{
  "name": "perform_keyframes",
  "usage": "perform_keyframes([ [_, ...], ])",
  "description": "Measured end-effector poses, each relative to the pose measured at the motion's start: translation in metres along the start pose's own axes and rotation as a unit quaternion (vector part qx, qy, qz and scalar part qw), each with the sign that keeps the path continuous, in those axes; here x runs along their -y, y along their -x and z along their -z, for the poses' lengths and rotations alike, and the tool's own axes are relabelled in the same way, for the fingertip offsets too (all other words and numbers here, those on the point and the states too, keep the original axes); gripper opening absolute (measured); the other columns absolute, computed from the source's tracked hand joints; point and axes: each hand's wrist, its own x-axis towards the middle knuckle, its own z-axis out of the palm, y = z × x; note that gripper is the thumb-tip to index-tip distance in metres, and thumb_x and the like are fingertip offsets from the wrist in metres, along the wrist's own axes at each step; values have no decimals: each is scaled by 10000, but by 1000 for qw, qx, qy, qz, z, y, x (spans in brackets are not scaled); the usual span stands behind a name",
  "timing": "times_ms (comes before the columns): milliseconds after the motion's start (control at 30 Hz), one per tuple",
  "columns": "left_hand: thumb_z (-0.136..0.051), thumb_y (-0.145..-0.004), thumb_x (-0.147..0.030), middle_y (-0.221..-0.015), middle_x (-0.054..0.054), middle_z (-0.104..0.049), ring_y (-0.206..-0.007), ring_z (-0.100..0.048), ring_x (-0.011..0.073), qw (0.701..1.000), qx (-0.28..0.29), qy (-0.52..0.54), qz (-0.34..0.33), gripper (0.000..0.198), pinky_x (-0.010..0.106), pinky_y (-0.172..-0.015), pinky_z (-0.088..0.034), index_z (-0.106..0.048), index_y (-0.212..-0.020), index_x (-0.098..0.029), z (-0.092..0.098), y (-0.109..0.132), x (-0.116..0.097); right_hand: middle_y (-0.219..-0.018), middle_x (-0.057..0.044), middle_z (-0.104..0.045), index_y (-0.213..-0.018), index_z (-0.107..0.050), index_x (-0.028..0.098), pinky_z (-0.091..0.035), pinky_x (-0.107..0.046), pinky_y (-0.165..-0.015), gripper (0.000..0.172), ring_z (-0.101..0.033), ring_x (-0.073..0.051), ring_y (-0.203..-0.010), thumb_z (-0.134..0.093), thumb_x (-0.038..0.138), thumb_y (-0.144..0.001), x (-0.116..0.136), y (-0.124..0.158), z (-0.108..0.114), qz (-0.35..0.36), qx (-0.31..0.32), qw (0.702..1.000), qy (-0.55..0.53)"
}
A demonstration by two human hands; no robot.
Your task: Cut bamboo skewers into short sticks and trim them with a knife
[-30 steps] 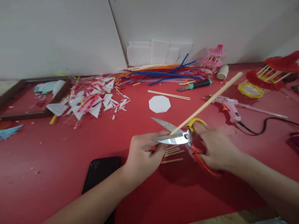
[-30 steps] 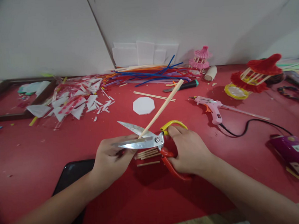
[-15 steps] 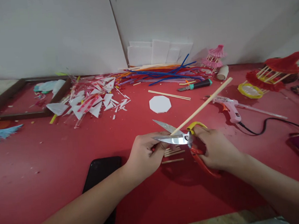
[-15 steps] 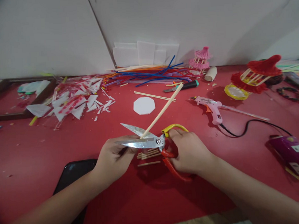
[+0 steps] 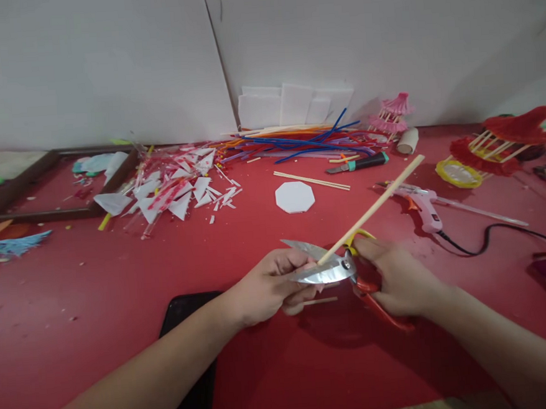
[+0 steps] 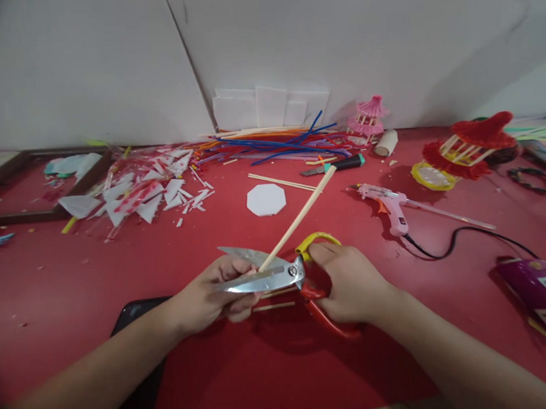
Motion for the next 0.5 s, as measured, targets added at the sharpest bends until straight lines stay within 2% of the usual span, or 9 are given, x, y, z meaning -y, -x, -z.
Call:
perform_keyframes([
  [100,-670,-797,-449,-490,-73,-353,-391,-236,36,995,92,40,24,316,195,-390,-157,-594,-749,-146,2,3,-1,-795,-64,-594,-803,-451,210,-402,-299,-629,141,-526,-191,-696,-513,213,-677,-3,1,2,52,-12,999,-2],
  [167,-639,-820,-448,-499,-82,-323,-394,-219,41,993,110,31,26,295,194,-392,-170,-584,-795,-159,1,2,0,-792,-64,-595,-811,-455,208,-399,-297,-628,142,-525,-193,-695,-517,221,-684,-5,1,2,59,-15,998,3],
  [233,-590,-852,-398,-512,-81,-331,-397,-219,46,998,47,-29,-18,243,196,-398,-207,-556,-784,-167,-2,0,2,-766,-57,-591,-811,-453,207,-387,-293,-613,129,-519,-186,-665,-518,239,-704,-4,-1,2,23,-2,1000,9],
  [267,-557,-870,-355,-529,-72,-358,-408,-249,53,994,-8,-88,-58,210,200,-413,-242,-545,-772,-170,-4,-1,3,-765,-57,-595,-821,-455,205,-381,-292,-609,132,-519,-185,-657,-518,247,-714,-3,-2,2,-6,7,1000,13],
  [300,-513,-890,-314,-557,-56,-396,-435,-303,65,977,-71,-166,-112,202,208,-445,-286,-535,-748,-171,-6,-3,4,-778,-61,-602,-836,-458,202,-375,-292,-608,140,-523,-187,-659,-519,256,-721,-1,-3,1,-36,12,999,17],
  [400,-400,-928,-219,-641,-16,-497,-551,-442,104,871,-208,-392,-211,235,239,-556,-366,-520,-731,-175,-11,-5,7,-822,-67,-612,-849,-461,203,-350,-288,-599,155,-520,-183,-661,-527,262,-722,8,-5,-3,-98,9,995,26],
  [433,-378,-933,-204,-650,-12,-513,-561,-456,111,839,-233,-440,-221,234,245,-564,-368,-517,-747,-176,-12,-4,7,-812,-60,-605,-837,-456,206,-339,-284,-590,148,-505,-174,-644,-529,253,-717,12,-5,-4,-108,4,994,26],
  [500,-360,-932,-187,-640,-11,-522,-539,-451,117,796,-264,-494,-229,218,249,-539,-354,-504,-768,-179,-13,-3,7,-764,-38,-579,-816,-445,211,-319,-277,-570,141,-466,-154,-603,-530,230,-705,17,-4,-8,-117,-5,993,22],
])
